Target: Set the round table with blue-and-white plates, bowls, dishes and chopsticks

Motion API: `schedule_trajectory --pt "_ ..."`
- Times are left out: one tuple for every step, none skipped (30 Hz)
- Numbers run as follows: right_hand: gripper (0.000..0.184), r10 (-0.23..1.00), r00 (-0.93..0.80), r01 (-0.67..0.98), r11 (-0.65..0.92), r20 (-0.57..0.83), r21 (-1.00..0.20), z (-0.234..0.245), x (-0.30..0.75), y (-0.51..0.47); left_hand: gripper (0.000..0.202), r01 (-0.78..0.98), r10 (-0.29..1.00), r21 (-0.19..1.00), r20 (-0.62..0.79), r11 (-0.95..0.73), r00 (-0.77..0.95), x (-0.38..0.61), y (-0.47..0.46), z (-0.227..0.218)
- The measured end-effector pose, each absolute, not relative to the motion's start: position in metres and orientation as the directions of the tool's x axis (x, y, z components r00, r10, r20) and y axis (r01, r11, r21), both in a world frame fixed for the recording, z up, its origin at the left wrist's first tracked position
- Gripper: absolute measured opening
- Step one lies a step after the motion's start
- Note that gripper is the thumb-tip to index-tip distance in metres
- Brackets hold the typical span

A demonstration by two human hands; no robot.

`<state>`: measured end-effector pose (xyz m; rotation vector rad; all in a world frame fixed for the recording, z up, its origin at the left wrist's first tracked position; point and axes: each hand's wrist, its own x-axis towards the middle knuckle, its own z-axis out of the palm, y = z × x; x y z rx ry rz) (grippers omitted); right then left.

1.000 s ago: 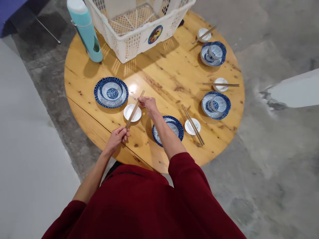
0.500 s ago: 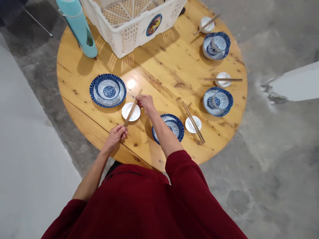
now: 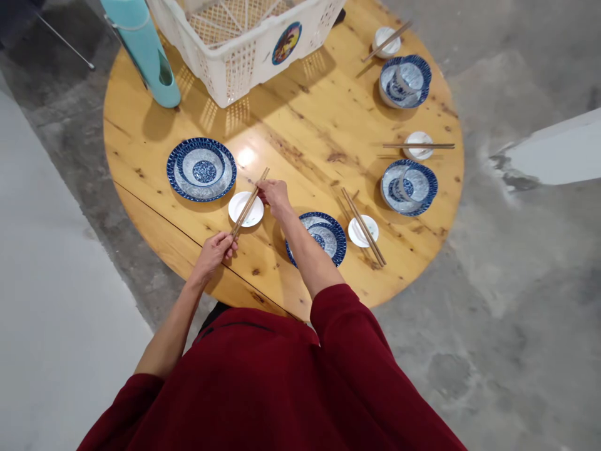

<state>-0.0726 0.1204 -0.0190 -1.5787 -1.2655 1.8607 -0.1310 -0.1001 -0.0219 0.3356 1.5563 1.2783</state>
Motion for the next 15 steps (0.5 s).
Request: schedule_trajectory --pt "0.014 0.77 -0.286 0.245 -0.517 -0.57 -0.82 -0.0199 -0.0719 0.1201 0.027 -0.369 0.745 0.844 -0.524 0.39 -0.412 -0.1322 -0.1002 -0.0226" --pt "0.014 0.771 -0.284 0.241 -0.518 -0.57 -0.821 -0.0209 -0.0714 0.1199 0.027 -0.36 0.75 0.848 -0.518 0.389 -0.411 -0.1334 -0.1004 -0.0233" --pt "0.015 0.771 -0.283 0.238 -0.52 -0.571 -0.82 -0.0218 -0.071 0.1199 0.027 -0.351 0.752 0.852 -0.513 0.389 -0.413 -0.1346 -0.1005 -0.0238" --pt "0.015 0.769 -0.284 0.235 -0.523 -0.573 -0.819 -0.0226 -0.0707 0.12 0.028 -0.342 0.753 0.855 -0.51 0.39 -0.416 -0.1356 -0.1007 -0.0243" --pt "0.015 0.767 -0.284 0.234 -0.527 -0.576 -0.817 -0.0232 -0.0706 0.1201 0.028 -0.334 0.753 0.857 -0.508 0.392 -0.418 -0.1365 -0.1007 -0.0245" --pt "0.016 0.764 -0.284 0.234 -0.53 -0.579 -0.815 -0.0235 -0.0706 0.1203 0.029 -0.328 0.753 0.858 -0.507 0.395 -0.42 -0.1372 -0.1008 -0.0246" --pt "0.016 0.763 -0.286 0.235 -0.531 -0.58 -0.814 -0.0236 -0.0707 0.1204 0.029 -0.324 0.753 0.858 -0.508 0.399 -0.418 -0.1378 -0.1008 -0.0244" --pt "0.016 0.763 -0.287 0.235 -0.53 -0.579 -0.815 -0.0234 -0.0709 0.1205 0.03 -0.322 0.753 0.858 -0.509 0.401 -0.417 -0.1382 -0.1007 -0.024" --pt "0.016 0.765 -0.286 0.235 -0.527 -0.577 -0.816 -0.023 -0.0711 0.1204 0.031 -0.32 0.755 0.857 -0.509 0.404 -0.413 -0.1384 -0.1006 -0.0235" --pt "0.016 0.768 -0.284 0.236 -0.525 -0.575 -0.818 -0.0224 -0.0713 0.1203 0.032 -0.316 0.757 0.857 -0.511 0.408 -0.408 -0.1386 -0.1005 -0.0228" --pt "0.016 0.771 -0.281 0.235 -0.522 -0.572 -0.82 -0.0218 -0.0715 0.1201 0.034 -0.31 0.759 0.856 -0.513 0.414 -0.401 -0.1386 -0.1003 -0.0222" --pt "0.016 0.774 -0.281 0.232 -0.519 -0.568 -0.823 -0.0212 -0.0716 0.1198 0.036 -0.3 0.761 0.855 -0.515 0.423 -0.394 -0.1385 -0.1001 -0.0217" --pt "0.017 0.776 -0.283 0.227 -0.517 -0.564 -0.825 -0.0208 -0.0717 0.1195 0.038 -0.287 0.764 0.855 -0.517 0.433 -0.387 -0.1383 -0.0999 -0.0215" --pt "0.018 0.777 -0.285 0.221 -0.516 -0.561 -0.827 -0.0207 -0.0717 0.1192 0.04 -0.271 0.766 0.854 -0.519 0.444 -0.381 -0.1379 -0.0999 -0.0217" --pt "0.019 0.778 -0.289 0.214 -0.515 -0.557 -0.83 -0.021 -0.0716 0.119 0.042 -0.252 0.767 0.854 -0.519 0.454 -0.378 -0.1376 -0.1001 -0.0222"
